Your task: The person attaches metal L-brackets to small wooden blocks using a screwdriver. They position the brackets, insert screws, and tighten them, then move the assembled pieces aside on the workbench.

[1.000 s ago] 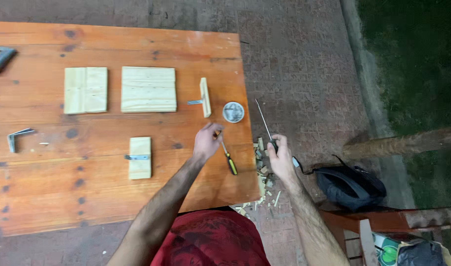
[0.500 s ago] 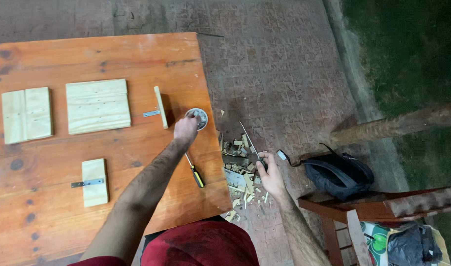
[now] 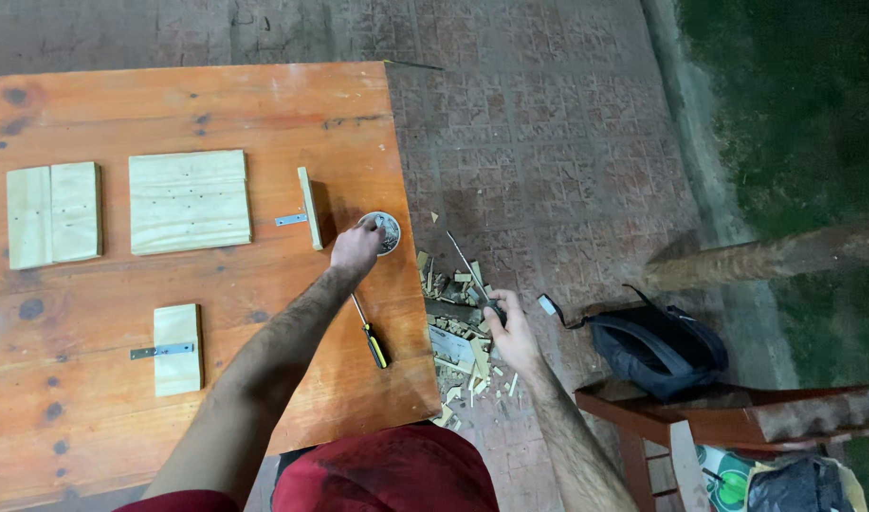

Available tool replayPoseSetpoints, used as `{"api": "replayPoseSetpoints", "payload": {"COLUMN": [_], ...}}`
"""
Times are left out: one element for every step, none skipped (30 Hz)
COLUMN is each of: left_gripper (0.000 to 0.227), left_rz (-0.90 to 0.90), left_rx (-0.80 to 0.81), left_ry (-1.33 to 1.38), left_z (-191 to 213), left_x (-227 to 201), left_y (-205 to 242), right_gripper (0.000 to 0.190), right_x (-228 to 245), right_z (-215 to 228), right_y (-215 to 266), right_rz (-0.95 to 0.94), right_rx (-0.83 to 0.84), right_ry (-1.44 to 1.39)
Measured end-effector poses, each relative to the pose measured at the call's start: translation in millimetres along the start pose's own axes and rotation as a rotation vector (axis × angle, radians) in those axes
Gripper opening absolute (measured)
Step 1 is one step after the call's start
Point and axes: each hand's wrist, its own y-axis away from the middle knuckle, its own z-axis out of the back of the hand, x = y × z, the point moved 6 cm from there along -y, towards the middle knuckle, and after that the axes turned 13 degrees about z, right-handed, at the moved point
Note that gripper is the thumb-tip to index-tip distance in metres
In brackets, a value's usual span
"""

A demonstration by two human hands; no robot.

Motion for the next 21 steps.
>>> {"api": "replayPoseSetpoints", "payload": {"left_gripper": [0.021, 0.021, 0.021, 0.017, 0.013, 0.013, 0.009, 0.009, 0.009, 0.013, 0.018, 0.018, 0.018, 0.018, 0.018, 0.019, 0.021, 0.021, 0.021, 0.022, 0.022], "left_rz": [0.000, 0.001, 0.007, 0.005, 0.002, 0.014, 0.022, 0.032, 0.046, 0.065, 0.083, 0.107, 0.144, 0.176, 0.194, 0.230, 0.266, 0.282, 0.309, 0.336, 0.352], "left_rx": [0.019, 0.039, 0.037, 0.013, -0.011, -0.014, -0.030, -0.047, -0.052, -0.091, -0.133, -0.142, -0.166, -0.196, -0.211, -0.233, -0.256, -0.267, -0.273, -0.273, -0.277], "left_ry": [0.019, 0.038, 0.037, 0.084, 0.131, 0.126, 0.252, 0.379, 0.375, 0.489, 0.601, 0.593, 0.632, 0.671, 0.663, 0.671, 0.680, 0.671, 0.681, 0.692, 0.682], "left_z": [-2.3, -4.3, -2.5, 2.1, 6.9, 15.7, 27.1, 38.6, 44.1, 53.0, 62.0, 73.9, 86.6, 98.1, 104.2, 112.2, 120.2, 129.1, 136.9, 144.3, 143.5], "left_x": [1.6, 4.1, 4.6, 6.7, 9.7, 11.9, 14.8, 16.9, 20.0, 25.9, 32.7, 40.4, 49.8, 59.8, 71.7, 83.7, 95.7, 107.3, 120.0, 132.3, 148.4], "left_y": [1.8, 4.6, 7.1, 11.2, 15.8, 20.8, 26.2, 32.4, 40.5, 49.4, 59.0, 74.8, 91.2, 104.3, 119.5, 136.9, 154.5, 173.5, 192.7, 216.1, 234.0], "right_gripper": [0.030, 0.029, 0.029, 0.028, 0.027, 0.027, 0.028, 0.028, 0.028, 0.028, 0.028, 0.028, 0.028, 0.029, 0.029, 0.029, 0.029, 0.029, 0.029, 0.030, 0.030], "right_x": [4.3, 8.9, 10.0, 12.5, 15.6, 16.8, 18.1, 19.7, 25.6, 33.4, 41.9, 55.7, 70.8, 85.6, 91.5, 99.6, 108.1, 112.6, 117.3, 121.2, 130.7], "right_z": [0.2, -0.5, -1.4, -3.7, -6.7, -11.3, -16.2, -19.8, -25.5, -32.2, -39.9, -48.1, -57.2, -67.2, -80.1, -93.9, -108.1, -122.1, -137.7, -155.2, -170.6], "right_y": [-1.8, -3.2, -4.5, -6.5, -8.2, -10.4, -12.4, -14.1, -16.9, -21.0, -24.5, -27.9, -30.9, -36.3, -41.2, -42.6, -43.7, -47.5, -51.4, -50.6, -50.9], "right_rz": [0.009, 0.019, 0.023, 0.041, 0.059, 0.067, 0.067, 0.066, 0.075, 0.109, 0.144, 0.157, 0.187, 0.221, 0.238, 0.270, 0.303, 0.316, 0.331, 0.340, 0.347], "right_rx": [0.008, 0.016, 0.021, 0.030, 0.039, 0.049, 0.054, 0.063, 0.076, 0.096, 0.116, 0.138, 0.160, 0.177, 0.194, 0.234, 0.273, 0.289, 0.312, 0.337, 0.353], "right_ry": [0.000, 0.000, -0.001, 0.014, 0.028, 0.026, 0.023, 0.022, 0.021, 0.038, 0.055, 0.052, 0.047, 0.042, 0.040, 0.039, 0.037, 0.033, 0.018, 0.000, -0.007]}}
